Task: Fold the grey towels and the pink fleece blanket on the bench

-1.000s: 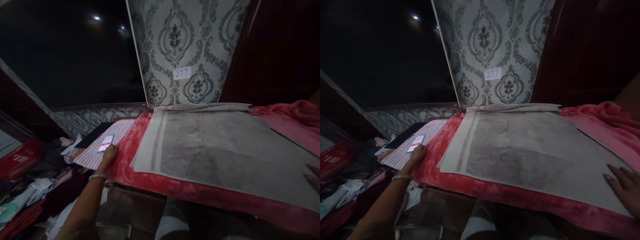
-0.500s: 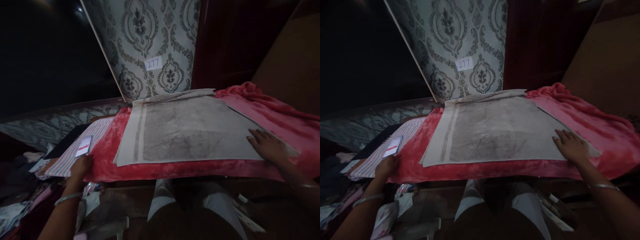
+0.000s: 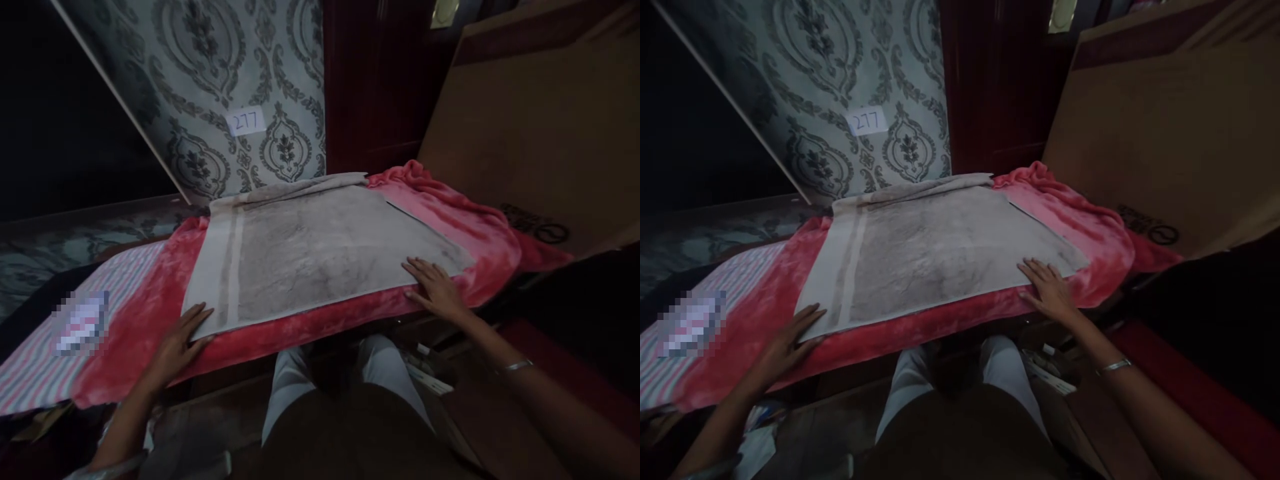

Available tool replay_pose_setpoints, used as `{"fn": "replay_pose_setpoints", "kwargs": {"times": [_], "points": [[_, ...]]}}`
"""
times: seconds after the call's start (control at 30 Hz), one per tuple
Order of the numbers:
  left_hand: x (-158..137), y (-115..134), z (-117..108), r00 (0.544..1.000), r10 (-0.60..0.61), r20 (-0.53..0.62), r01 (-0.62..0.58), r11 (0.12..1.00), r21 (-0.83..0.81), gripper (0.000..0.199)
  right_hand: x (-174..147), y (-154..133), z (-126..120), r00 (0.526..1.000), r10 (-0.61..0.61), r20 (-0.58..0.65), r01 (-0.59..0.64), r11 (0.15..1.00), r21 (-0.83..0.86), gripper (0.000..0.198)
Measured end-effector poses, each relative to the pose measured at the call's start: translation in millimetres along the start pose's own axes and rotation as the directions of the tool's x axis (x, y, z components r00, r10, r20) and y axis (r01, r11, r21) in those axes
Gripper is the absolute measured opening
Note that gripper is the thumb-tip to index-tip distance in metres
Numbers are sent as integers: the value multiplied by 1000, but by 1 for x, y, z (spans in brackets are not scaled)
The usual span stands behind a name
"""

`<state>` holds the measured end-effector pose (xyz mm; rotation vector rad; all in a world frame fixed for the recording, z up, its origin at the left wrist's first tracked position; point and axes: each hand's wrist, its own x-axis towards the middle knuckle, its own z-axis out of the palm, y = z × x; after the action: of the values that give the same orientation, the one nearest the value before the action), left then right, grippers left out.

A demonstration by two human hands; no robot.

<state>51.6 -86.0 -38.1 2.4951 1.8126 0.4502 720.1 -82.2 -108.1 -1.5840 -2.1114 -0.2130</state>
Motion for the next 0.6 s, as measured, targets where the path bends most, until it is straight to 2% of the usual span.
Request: {"fn": "replay_pose_setpoints", "kwargs": {"times": [0.1,0.3,0.43,0.53,0.6], "points": [[2,-4,-11,998,-39,39,42,995,-93,75,-6,3,-1,1000,18,18,-18,999,40,56],[9,-1,-24,994,-86,63,97,975,-198,71,0,9,2,996,76,-37,-72,993,94,50],[15,3,-33,989,-125,84,142,957,-254,70,2,11,5,996,73,-56,-64,986,156,48],[19,10,-38,979,-198,55,205,930,-304,64,6,15,4,994,61,-87,-42,979,201,44],[21,17,-40,964,-267,-16,250,920,-302,63,9,21,4,991,84,-108,-63,981,185,43]]}}
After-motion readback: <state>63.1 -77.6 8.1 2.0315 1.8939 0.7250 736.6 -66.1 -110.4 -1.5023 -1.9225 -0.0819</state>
